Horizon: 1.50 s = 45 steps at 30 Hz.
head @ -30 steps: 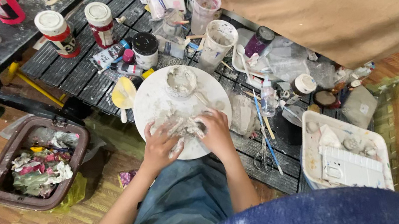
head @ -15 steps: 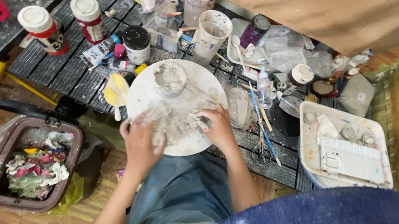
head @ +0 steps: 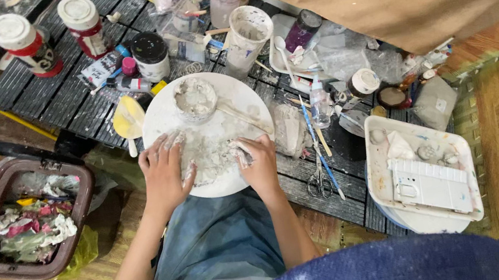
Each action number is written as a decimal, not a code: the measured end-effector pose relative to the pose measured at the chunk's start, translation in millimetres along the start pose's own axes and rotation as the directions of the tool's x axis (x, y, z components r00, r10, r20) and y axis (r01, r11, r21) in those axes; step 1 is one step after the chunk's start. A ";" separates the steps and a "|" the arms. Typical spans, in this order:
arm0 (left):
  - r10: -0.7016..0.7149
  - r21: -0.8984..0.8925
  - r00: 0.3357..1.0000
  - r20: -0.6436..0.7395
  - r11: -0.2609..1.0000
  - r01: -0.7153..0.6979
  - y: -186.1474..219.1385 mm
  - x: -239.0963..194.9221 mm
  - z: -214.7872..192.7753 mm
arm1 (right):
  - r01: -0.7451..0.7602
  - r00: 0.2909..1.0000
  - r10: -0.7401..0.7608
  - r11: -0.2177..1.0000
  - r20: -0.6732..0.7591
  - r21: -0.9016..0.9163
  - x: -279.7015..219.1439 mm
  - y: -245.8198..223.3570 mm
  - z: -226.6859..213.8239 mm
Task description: The person kneads a lump of white clay on a white plate using both hands. They repeatedly press, fold, and roll the material to mix and soften it.
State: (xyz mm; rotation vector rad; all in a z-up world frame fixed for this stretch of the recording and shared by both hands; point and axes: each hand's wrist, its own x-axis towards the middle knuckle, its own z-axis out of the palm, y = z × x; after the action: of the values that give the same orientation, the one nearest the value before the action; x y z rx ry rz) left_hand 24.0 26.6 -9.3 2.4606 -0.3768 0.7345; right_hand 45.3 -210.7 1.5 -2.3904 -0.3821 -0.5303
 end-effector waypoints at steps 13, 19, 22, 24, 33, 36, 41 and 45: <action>-0.067 0.011 0.998 -0.002 0.998 0.067 14.4 -8.8 3.1 | 0.049 0.991 -0.026 0.984 0.133 -0.172 -7.4 -29.5 -27.6; -0.145 0.015 0.987 -0.065 0.989 0.146 27.2 -16.1 17.1 | -0.029 1.000 0.028 0.931 -0.008 -0.365 -7.2 -50.8 1.0; -0.160 0.019 0.985 -0.064 0.987 0.162 29.1 -18.7 18.5 | -0.017 1.000 0.011 0.931 -0.019 -0.364 -9.5 -42.6 2.9; -0.169 0.016 0.984 -0.057 0.985 0.170 30.5 -19.1 17.2 | -0.024 0.999 0.032 0.940 0.018 -0.340 -8.1 -37.4 2.9; -0.081 -0.063 0.993 -0.083 0.995 0.076 6.7 -8.2 7.8 | 0.010 1.000 -0.016 0.966 -0.023 -0.258 -2.4 -35.6 10.2; -0.030 -0.053 0.999 -0.038 0.998 0.028 1.3 -9.0 5.1 | -0.048 0.997 0.062 0.975 0.055 -0.218 1.8 -31.6 3.6; -0.007 -0.073 1.000 0.025 0.997 0.009 -1.0 -9.7 2.5 | -0.018 0.991 0.037 0.989 0.129 -0.143 2.5 -25.1 -16.1; 0.002 -0.067 1.000 0.016 0.998 -0.001 -3.6 -6.8 2.4 | 0.011 0.982 -0.022 0.998 0.188 0.059 -5.8 -23.2 -28.9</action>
State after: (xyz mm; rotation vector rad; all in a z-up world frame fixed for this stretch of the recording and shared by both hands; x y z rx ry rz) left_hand 20.9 28.9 -16.4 2.4047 -0.4027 0.6912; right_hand 23.0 -213.0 31.6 -2.3901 -0.4944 -0.2955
